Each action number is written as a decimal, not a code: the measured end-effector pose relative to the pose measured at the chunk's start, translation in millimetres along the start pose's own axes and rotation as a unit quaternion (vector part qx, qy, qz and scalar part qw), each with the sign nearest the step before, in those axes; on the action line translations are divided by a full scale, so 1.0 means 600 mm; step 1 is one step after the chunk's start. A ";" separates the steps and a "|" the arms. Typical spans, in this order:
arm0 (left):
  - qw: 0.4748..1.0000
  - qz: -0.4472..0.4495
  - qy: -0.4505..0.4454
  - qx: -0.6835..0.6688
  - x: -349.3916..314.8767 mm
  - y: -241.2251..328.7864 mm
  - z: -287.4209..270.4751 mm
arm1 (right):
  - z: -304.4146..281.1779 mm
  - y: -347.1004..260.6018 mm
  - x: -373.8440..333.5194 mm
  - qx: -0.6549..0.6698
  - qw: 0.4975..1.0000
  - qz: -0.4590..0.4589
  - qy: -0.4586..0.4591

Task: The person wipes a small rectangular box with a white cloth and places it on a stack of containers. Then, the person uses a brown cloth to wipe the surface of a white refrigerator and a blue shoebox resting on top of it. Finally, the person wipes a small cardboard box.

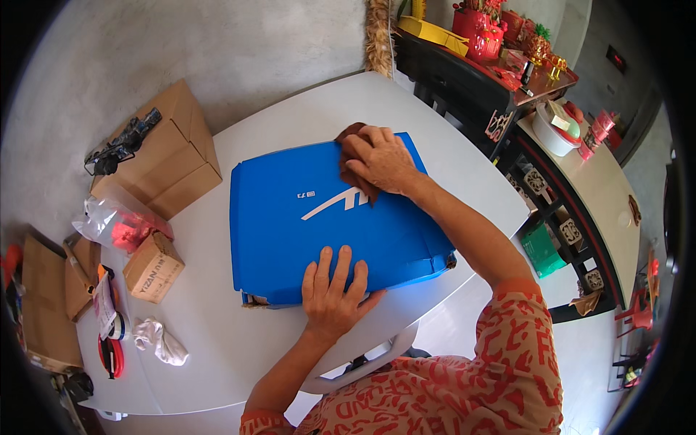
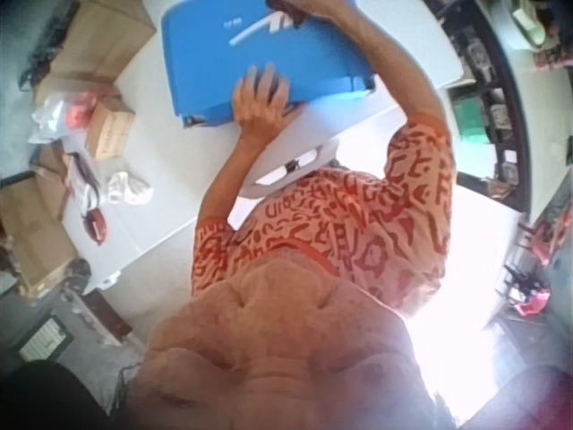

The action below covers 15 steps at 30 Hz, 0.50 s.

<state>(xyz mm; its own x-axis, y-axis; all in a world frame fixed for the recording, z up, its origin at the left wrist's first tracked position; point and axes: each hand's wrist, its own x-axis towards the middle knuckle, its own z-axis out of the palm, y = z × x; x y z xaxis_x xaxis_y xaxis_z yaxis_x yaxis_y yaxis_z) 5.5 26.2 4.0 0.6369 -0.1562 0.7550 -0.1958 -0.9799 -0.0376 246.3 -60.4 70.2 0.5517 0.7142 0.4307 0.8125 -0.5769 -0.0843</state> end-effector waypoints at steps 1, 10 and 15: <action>1.000 0.000 0.001 0.000 0.000 0.001 0.001 | -0.006 0.008 -0.007 -0.005 1.000 0.024 -0.015; 1.000 0.002 0.024 -0.001 -0.003 0.000 0.007 | -0.064 -0.010 -0.161 -0.041 0.999 0.012 0.005; 0.999 0.001 0.032 0.000 -0.002 -0.001 0.006 | -0.135 -0.055 -0.223 0.065 0.994 -0.063 -0.061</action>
<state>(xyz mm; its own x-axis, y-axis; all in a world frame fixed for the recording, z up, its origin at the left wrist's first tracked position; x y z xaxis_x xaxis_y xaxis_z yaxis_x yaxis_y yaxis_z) 7.5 26.5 1.0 0.5878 -0.1494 0.7951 -0.1971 -0.9796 -0.0384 130.2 -169.2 88.3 0.4568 0.8247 0.3335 0.8895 -0.4298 -0.1553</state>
